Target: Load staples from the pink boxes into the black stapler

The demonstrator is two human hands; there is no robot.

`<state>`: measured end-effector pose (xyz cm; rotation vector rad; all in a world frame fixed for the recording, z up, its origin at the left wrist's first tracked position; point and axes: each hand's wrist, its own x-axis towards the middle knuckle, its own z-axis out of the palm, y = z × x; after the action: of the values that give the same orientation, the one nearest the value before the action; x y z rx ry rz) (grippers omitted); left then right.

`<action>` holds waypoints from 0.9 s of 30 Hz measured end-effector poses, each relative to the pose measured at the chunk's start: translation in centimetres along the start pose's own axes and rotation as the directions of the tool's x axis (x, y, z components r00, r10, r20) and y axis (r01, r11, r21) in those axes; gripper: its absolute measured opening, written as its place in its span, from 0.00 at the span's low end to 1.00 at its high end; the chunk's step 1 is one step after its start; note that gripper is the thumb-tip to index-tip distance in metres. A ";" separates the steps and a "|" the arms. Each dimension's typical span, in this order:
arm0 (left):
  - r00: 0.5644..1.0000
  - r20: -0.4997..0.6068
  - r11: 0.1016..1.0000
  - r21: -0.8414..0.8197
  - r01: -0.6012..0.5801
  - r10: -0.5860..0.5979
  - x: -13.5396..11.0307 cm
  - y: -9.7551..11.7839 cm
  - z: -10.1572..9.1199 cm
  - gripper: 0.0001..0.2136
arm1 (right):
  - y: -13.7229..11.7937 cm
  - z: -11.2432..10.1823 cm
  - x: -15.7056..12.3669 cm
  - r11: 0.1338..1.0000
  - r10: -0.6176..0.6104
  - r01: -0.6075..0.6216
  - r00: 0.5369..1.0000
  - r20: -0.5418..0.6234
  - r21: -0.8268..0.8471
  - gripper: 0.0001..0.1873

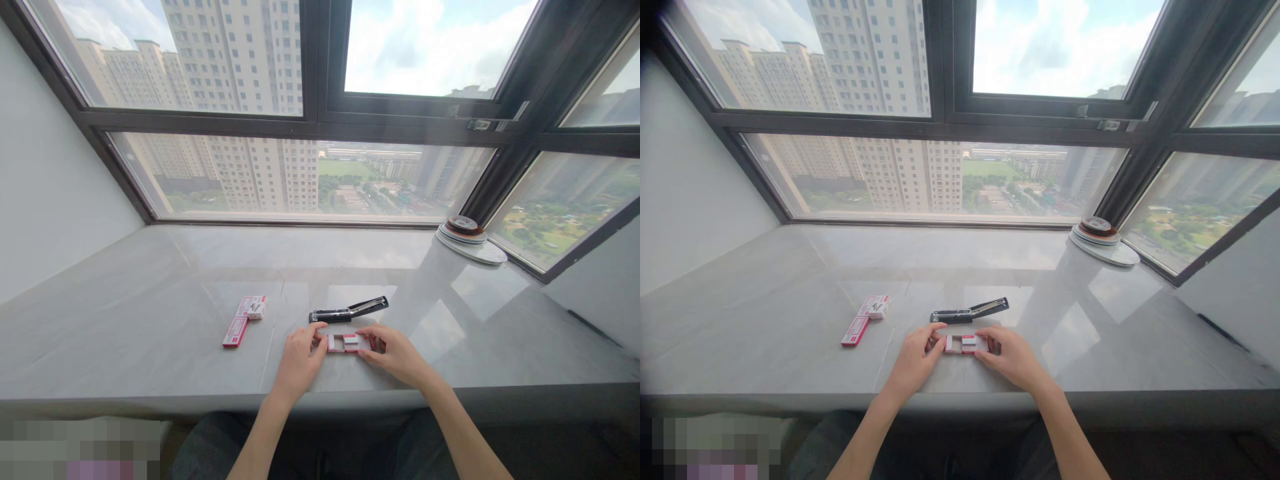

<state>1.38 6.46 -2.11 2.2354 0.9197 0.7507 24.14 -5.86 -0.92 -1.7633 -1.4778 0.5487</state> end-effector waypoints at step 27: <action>1.000 0.019 0.979 0.201 -0.011 0.008 0.9 -1.2 -1.3 0.11 | -4.2 2.2 4.8 0.979 -0.075 0.076 0.997 0.012 -0.191 0.09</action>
<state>0.55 8.24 -1.91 2.4192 1.0163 0.6655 20.99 -0.43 1.61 -1.8430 -1.6397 0.3822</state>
